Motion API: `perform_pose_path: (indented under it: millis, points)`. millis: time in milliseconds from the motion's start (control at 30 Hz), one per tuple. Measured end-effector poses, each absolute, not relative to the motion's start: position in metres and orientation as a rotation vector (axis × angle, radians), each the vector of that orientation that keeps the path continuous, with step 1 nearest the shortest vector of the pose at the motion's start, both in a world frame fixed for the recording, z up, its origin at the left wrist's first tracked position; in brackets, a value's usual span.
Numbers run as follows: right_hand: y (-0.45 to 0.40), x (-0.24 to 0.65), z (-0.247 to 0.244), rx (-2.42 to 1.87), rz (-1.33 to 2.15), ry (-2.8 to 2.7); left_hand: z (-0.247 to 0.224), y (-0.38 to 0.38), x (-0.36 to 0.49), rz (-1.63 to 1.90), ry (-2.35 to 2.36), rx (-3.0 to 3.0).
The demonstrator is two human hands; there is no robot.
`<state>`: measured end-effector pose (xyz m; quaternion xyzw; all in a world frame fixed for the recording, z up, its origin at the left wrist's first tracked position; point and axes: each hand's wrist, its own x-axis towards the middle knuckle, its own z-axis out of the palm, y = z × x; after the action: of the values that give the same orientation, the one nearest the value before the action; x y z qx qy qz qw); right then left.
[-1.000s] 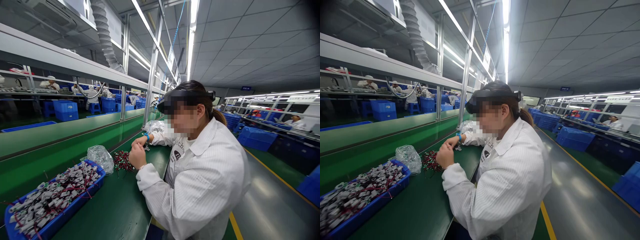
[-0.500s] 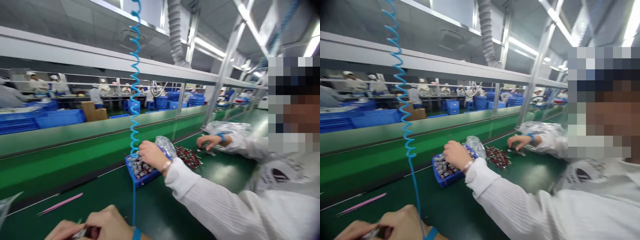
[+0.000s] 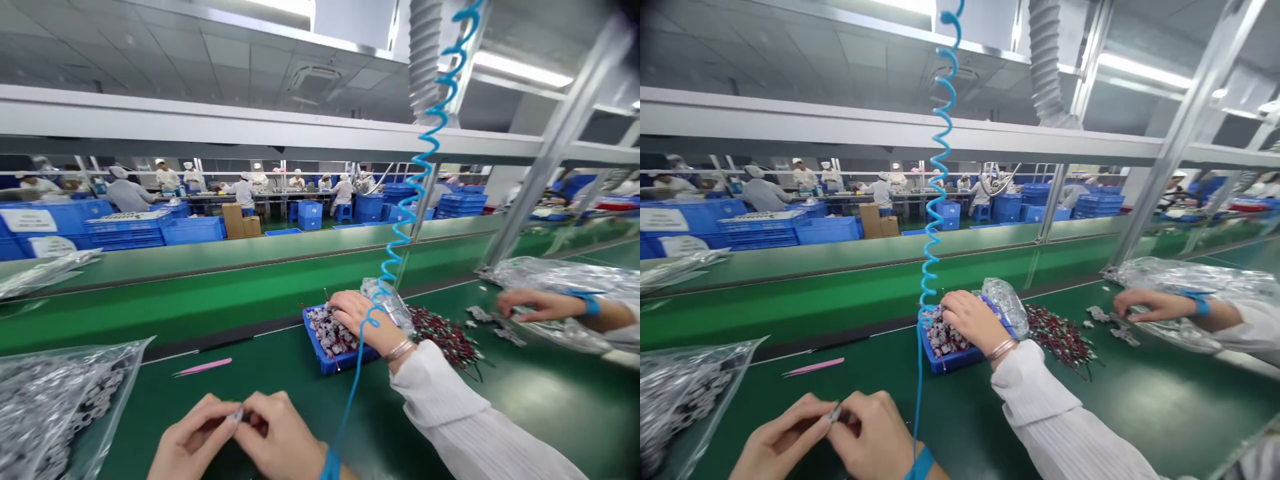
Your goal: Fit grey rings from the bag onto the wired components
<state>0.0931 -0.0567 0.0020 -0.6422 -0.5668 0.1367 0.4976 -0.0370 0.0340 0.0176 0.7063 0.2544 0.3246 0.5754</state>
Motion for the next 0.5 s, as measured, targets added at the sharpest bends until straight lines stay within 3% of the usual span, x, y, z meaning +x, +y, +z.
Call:
perform_pose_path:
  millis: [167, 400, 500]
  points:
    - [-0.066, 0.103, 0.036, -1.554, 0.238, -1.397, 0.022, 0.030, -0.033, 0.777, 0.646, 1.512]
    - [-0.116, 0.287, 0.119, -1.498, -0.335, -1.581, 0.016, 0.034, -0.028, 0.835, 0.700, 1.380]
    - [-0.132, 0.302, 0.124, -1.542, -0.402, -1.532, 0.016, 0.031, -0.028, 0.896, 0.689, 1.504]
